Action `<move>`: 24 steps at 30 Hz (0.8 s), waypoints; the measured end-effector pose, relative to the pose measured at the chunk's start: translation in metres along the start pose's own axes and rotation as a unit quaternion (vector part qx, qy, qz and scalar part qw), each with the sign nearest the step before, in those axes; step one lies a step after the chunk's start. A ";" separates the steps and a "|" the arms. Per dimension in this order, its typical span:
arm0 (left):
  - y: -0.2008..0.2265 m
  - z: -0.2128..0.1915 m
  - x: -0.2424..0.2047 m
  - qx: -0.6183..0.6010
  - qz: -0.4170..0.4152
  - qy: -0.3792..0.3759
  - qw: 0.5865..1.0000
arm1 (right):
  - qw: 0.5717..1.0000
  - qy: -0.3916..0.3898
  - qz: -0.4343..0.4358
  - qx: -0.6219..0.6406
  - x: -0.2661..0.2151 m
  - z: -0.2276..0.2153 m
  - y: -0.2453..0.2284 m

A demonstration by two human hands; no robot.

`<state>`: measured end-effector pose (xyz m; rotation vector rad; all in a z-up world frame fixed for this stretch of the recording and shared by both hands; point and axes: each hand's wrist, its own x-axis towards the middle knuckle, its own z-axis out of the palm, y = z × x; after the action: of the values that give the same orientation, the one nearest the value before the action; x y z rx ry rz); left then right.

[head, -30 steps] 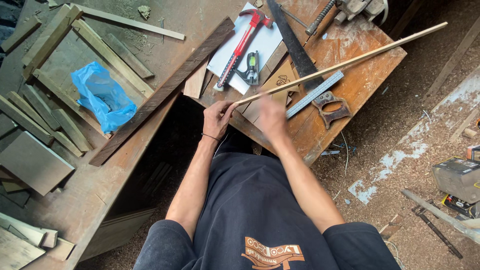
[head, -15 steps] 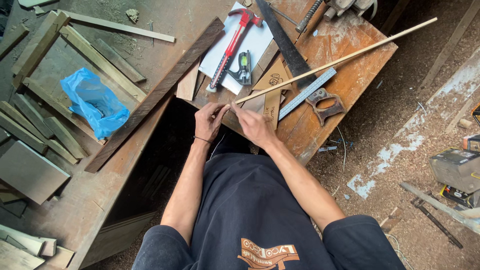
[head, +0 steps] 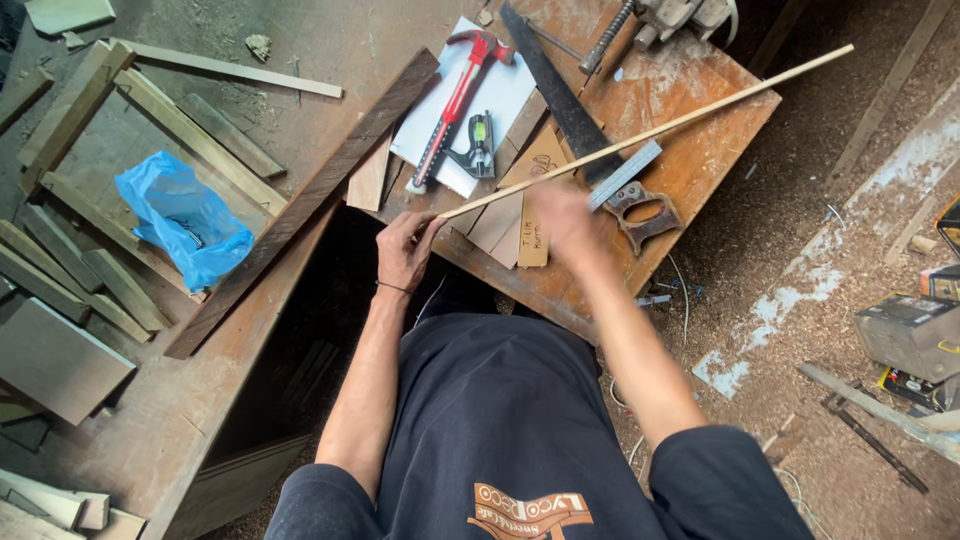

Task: The person draws a design on a triangular piece of wood using a marker. They then pick up a long thin wooden stick and rub it against the triangular piece, possibly to smooth or clean it. The person continues to handle the stick and the triangular piece on the workbench.

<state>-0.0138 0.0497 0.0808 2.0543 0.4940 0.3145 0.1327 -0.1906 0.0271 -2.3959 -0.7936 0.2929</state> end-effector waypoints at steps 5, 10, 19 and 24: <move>0.004 0.010 -0.005 0.001 -0.006 -0.004 1.000 | 0.993 0.092 0.062 0.029 0.023 -0.029 0.031; 0.001 0.010 0.002 -0.019 0.005 0.004 1.000 | 0.975 -0.119 0.027 0.188 -0.020 0.042 -0.050; -0.002 0.006 0.007 -0.075 -0.006 -0.030 0.997 | 0.984 0.064 0.148 0.072 0.010 -0.008 0.001; -0.003 0.006 0.000 -0.049 -0.030 -0.024 0.998 | 0.989 -0.027 0.046 0.136 -0.019 0.045 -0.090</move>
<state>-0.0119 0.0465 0.0749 1.9431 0.5002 0.2485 0.0586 -0.1226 0.0449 -2.1767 -0.6234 0.4746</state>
